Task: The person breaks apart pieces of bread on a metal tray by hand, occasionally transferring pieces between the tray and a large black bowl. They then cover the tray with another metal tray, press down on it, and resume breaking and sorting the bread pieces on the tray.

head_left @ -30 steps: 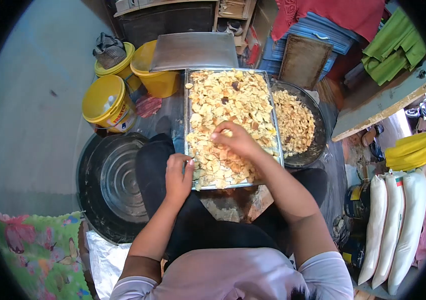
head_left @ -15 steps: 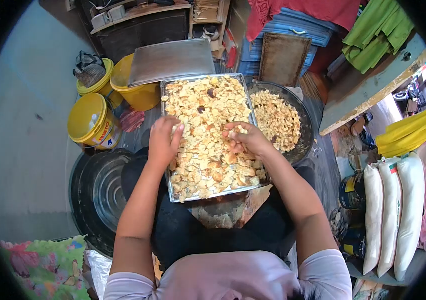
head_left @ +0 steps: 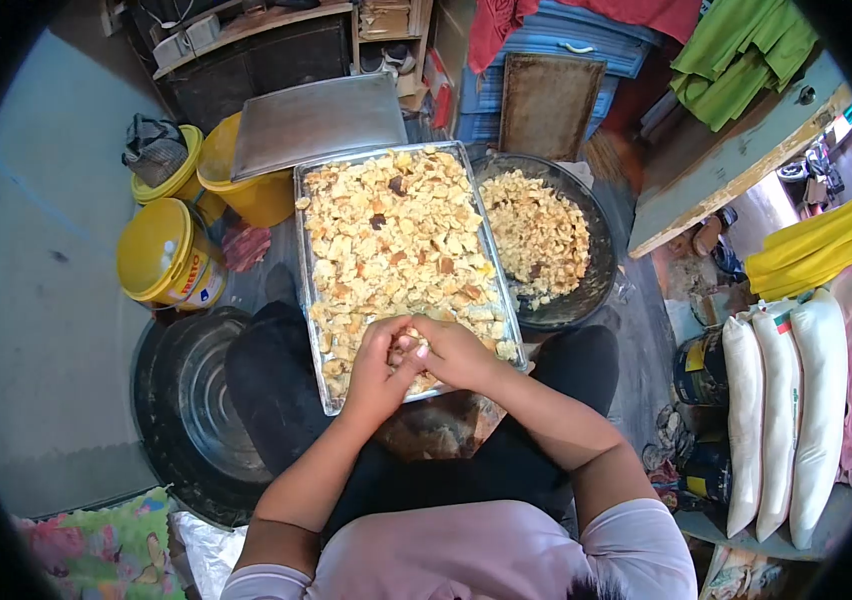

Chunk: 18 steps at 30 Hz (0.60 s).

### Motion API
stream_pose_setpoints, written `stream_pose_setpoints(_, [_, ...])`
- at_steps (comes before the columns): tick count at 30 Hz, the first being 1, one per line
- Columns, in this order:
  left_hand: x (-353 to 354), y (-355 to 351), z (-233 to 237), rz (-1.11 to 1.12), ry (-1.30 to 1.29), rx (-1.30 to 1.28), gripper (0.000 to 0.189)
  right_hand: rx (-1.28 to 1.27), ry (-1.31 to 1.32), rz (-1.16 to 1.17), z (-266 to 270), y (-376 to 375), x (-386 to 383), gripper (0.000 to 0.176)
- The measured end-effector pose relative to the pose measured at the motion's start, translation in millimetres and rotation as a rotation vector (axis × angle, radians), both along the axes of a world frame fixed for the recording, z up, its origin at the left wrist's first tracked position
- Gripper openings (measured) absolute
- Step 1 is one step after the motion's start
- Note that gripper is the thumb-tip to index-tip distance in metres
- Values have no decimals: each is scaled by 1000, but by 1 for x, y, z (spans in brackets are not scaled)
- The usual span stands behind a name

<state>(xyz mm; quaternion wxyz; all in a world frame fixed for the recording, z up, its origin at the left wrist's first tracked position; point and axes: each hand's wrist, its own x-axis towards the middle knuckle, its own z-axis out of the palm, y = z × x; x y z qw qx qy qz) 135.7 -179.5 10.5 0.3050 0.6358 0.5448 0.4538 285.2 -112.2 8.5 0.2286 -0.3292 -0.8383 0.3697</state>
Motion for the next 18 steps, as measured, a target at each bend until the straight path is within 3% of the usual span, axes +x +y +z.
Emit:
stream_pose_setpoints(2, [0, 1, -1, 59, -317, -204, 40, -35, 33, 29, -3, 0, -1, 37])
stream_pose_setpoints(6, [2, 12, -9, 51, -548, -255, 37, -114, 142, -10, -4, 10, 4, 32])
stream_pose_setpoints(10, [8, 24, -4, 74, -419, -299, 36, -134, 304, -199, 10, 49, 38, 28])
stream_pose_setpoints(12, [14, 30, -4, 76, -413, -288, 32, -459, 253, -329, 17, 70, 61, 30])
stream_pose_setpoints(14, [18, 35, -5, 77, -253, -221, 27, -340, 295, -325, 11, 80, 77, 31])
stream_pose_setpoints(16, [23, 41, -6, 70, -222, -201, 25, -270, 39, -259, 8, 84, 86, 31])
stream_pose_setpoints(18, [26, 46, -7, 48, -296, -284, 24, -241, -40, -216, 7, 78, 87, 33])
